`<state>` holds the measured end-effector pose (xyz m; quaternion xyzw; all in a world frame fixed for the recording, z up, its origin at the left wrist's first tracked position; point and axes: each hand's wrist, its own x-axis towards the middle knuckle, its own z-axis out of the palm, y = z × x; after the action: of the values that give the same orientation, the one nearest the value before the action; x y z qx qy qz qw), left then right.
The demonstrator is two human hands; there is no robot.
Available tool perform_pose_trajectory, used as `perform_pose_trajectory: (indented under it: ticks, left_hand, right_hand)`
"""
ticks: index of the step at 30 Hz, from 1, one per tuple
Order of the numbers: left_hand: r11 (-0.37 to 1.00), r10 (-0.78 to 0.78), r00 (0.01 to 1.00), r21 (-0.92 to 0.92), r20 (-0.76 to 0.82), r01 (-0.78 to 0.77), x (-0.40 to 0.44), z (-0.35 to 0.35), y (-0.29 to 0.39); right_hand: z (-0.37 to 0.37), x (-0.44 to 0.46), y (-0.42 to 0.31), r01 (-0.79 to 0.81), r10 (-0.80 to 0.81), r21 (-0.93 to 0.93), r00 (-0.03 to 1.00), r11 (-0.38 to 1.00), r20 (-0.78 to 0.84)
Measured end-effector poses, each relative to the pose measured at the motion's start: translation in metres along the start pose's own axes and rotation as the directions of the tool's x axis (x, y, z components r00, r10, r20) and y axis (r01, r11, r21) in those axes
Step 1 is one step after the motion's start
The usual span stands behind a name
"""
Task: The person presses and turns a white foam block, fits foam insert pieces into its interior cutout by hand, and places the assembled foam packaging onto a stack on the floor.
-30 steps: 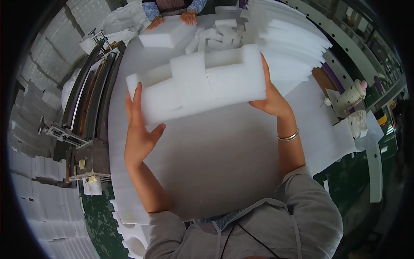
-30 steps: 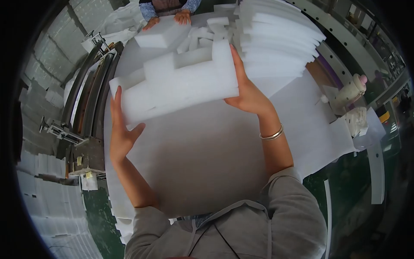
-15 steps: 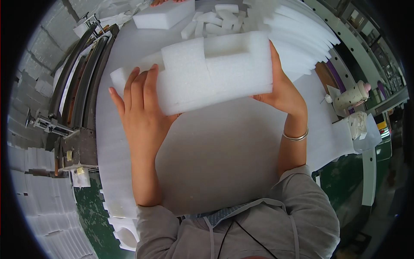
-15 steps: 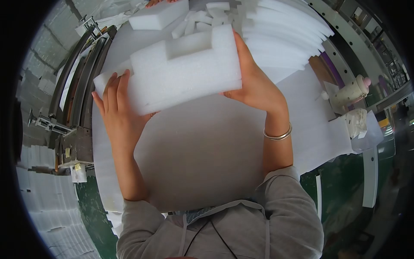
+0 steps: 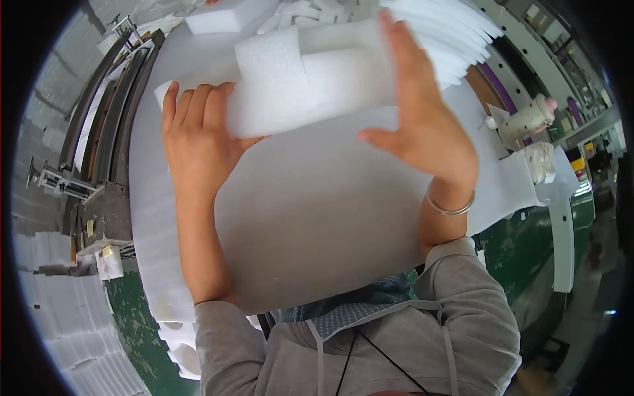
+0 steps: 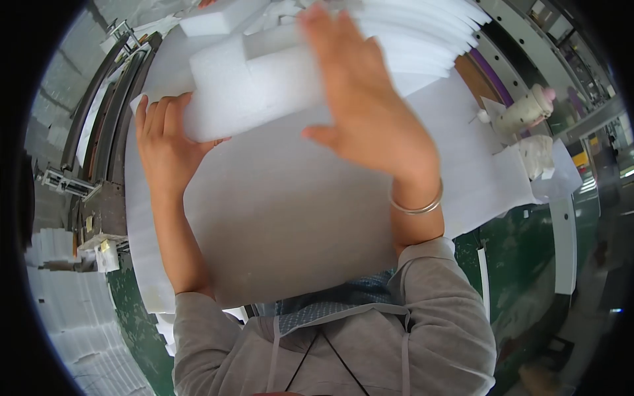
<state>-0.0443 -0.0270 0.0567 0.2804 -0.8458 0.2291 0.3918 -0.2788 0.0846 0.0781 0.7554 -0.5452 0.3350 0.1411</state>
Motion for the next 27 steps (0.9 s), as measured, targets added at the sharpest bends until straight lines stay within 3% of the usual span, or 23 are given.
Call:
perform_pose_trajectory:
  ticks: [2,3,6,9,18,21,23,25,27]
  left_hand:
    - [1.000,-0.004,1.000,0.003,-0.028,0.004,0.001,-0.002,-0.004]
    - [1.000,-0.008,0.999,0.004,-0.036,0.008,-0.001,-0.003,-0.007]
    - [0.999,0.023,0.999,-0.043,-0.044,-0.025,-0.001,-0.006,-0.014]
    - [1.000,0.016,1.000,-0.026,-0.017,-0.017,-0.005,-0.003,-0.014]
    - [0.982,0.151,0.982,-0.096,-0.110,-0.162,-0.009,0.005,-0.010]
    - [0.980,0.157,0.985,-0.109,-0.075,-0.164,-0.013,0.002,-0.007]
    - [0.980,0.155,0.988,-0.123,-0.030,-0.157,-0.016,0.001,-0.006]
    - [0.986,0.120,0.993,-0.115,0.010,-0.118,-0.016,-0.003,-0.005]
    - [0.995,0.057,0.997,-0.089,0.046,-0.052,-0.014,-0.008,0.000]
  right_hand:
    - [0.014,-0.002,-0.022,-0.026,0.044,-0.152,0.992,0.988,0.119]
    - [0.023,0.000,-0.025,-0.011,0.026,-0.228,0.998,0.974,0.061]
    - [0.035,0.017,-0.018,0.069,-0.087,-0.336,0.996,0.939,-0.038]
    - [0.028,0.037,-0.013,0.278,-0.287,-0.527,0.956,0.803,0.067]
    - [0.029,0.030,0.002,0.501,-0.464,-0.402,0.865,0.766,0.193]
    - [0.025,0.031,-0.001,0.564,-0.461,-0.375,0.823,0.736,0.332]
    - [0.024,0.035,-0.012,0.487,-0.185,-0.379,0.772,0.787,0.607]
    - [0.022,0.036,-0.013,0.437,-0.115,-0.402,0.779,0.805,0.616]
    - [0.026,0.027,-0.007,0.419,-0.263,-0.416,0.886,0.807,0.383]
